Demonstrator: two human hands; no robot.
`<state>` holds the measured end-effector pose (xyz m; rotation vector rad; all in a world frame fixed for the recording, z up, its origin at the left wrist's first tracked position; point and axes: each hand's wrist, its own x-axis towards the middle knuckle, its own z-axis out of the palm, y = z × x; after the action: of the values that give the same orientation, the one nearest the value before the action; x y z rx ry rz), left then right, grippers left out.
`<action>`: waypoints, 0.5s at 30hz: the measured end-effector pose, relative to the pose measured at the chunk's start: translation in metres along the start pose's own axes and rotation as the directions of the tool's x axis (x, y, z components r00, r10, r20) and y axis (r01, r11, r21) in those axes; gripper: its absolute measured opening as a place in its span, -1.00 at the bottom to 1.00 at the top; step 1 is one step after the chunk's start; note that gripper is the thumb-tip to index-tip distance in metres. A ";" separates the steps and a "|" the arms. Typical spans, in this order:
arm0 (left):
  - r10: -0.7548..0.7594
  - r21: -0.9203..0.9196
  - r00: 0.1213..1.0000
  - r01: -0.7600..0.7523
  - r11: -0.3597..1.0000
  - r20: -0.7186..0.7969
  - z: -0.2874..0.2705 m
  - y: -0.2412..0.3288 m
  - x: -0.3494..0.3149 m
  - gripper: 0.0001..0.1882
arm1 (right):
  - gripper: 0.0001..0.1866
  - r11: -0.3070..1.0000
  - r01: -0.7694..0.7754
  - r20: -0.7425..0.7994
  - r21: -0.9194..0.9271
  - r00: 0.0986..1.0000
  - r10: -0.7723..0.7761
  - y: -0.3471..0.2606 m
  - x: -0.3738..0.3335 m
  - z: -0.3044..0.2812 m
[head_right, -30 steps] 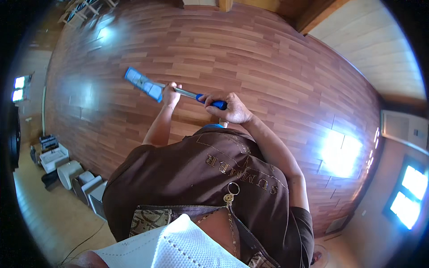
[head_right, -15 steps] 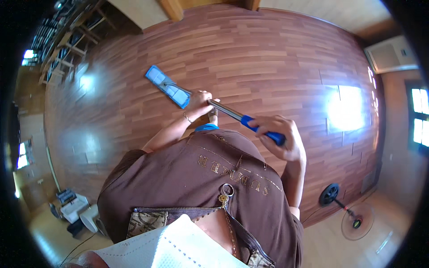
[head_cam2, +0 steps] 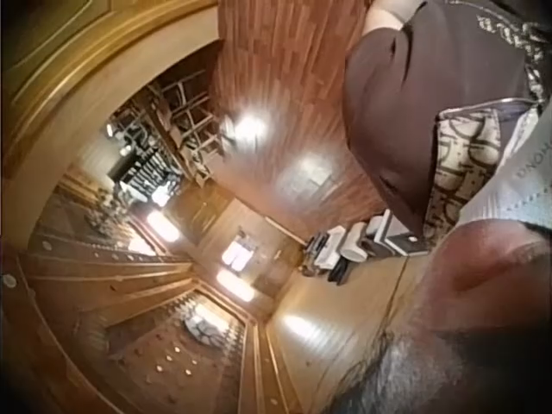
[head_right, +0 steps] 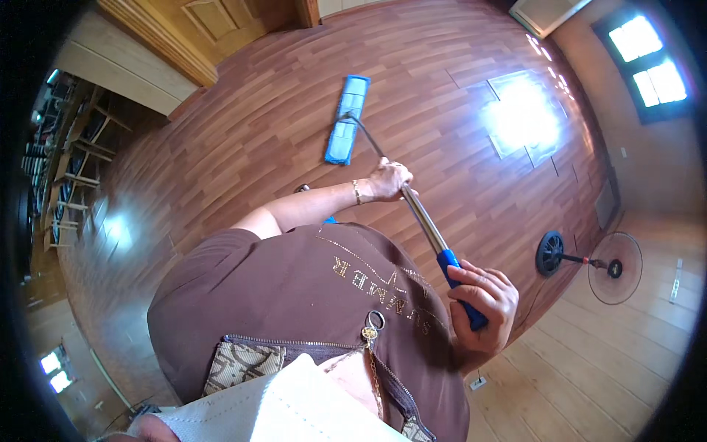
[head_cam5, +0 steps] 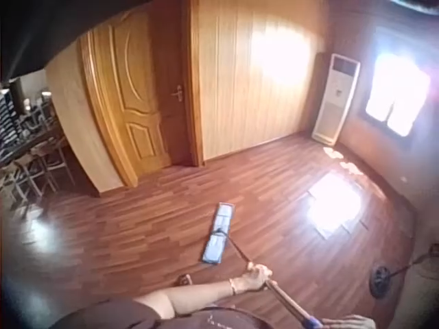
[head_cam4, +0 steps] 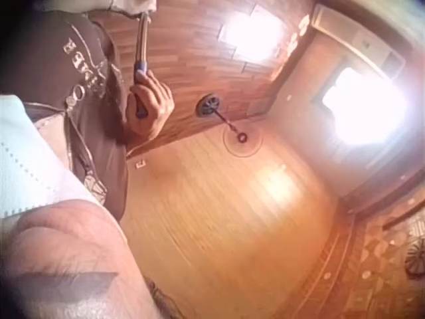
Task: Mopping the wooden floor of a large room.
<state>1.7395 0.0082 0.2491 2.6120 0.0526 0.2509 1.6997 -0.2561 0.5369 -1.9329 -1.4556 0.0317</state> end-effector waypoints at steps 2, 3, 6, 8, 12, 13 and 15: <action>0.079 0.087 0.997 -0.081 0.993 0.022 0.024 0.017 0.022 -0.57 | -0.82 0.998 -0.003 -0.067 -0.056 0.998 0.000 -0.002 -0.012 -0.010; 0.114 0.067 0.991 -0.119 0.991 0.073 0.022 0.036 0.029 -0.61 | -0.82 0.997 0.021 -0.094 -0.077 0.995 -0.028 0.000 -0.019 -0.016; 0.228 0.036 0.963 -0.235 0.971 0.142 0.022 0.077 0.042 -0.79 | -0.82 0.985 0.097 -0.121 -0.142 0.986 -0.115 0.003 -0.034 -0.035; 0.280 -0.080 0.953 -0.272 0.959 0.117 0.020 0.100 0.041 -0.84 | -0.77 0.972 0.189 -0.097 -0.142 0.974 -0.204 0.005 -0.041 -0.051; 0.331 0.010 0.916 -0.342 0.940 0.226 0.004 0.138 0.025 -0.77 | -0.65 0.926 0.320 -0.258 -0.199 0.895 -0.364 -0.003 -0.056 -0.065; 0.335 -0.019 0.920 -0.338 0.941 0.205 0.003 0.140 0.017 -0.76 | -0.63 0.912 0.354 -0.315 -0.206 0.859 -0.404 -0.006 -0.057 -0.066; 0.336 -0.044 0.930 -0.334 0.942 0.146 -0.001 0.142 0.001 -0.74 | -0.59 0.870 0.438 -0.385 -0.227 0.780 -0.494 -0.005 -0.058 -0.069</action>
<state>1.7390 -0.1147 0.3205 2.6012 -0.4507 0.1683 1.7024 -0.3401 0.5692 -1.4808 -1.6028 -0.6944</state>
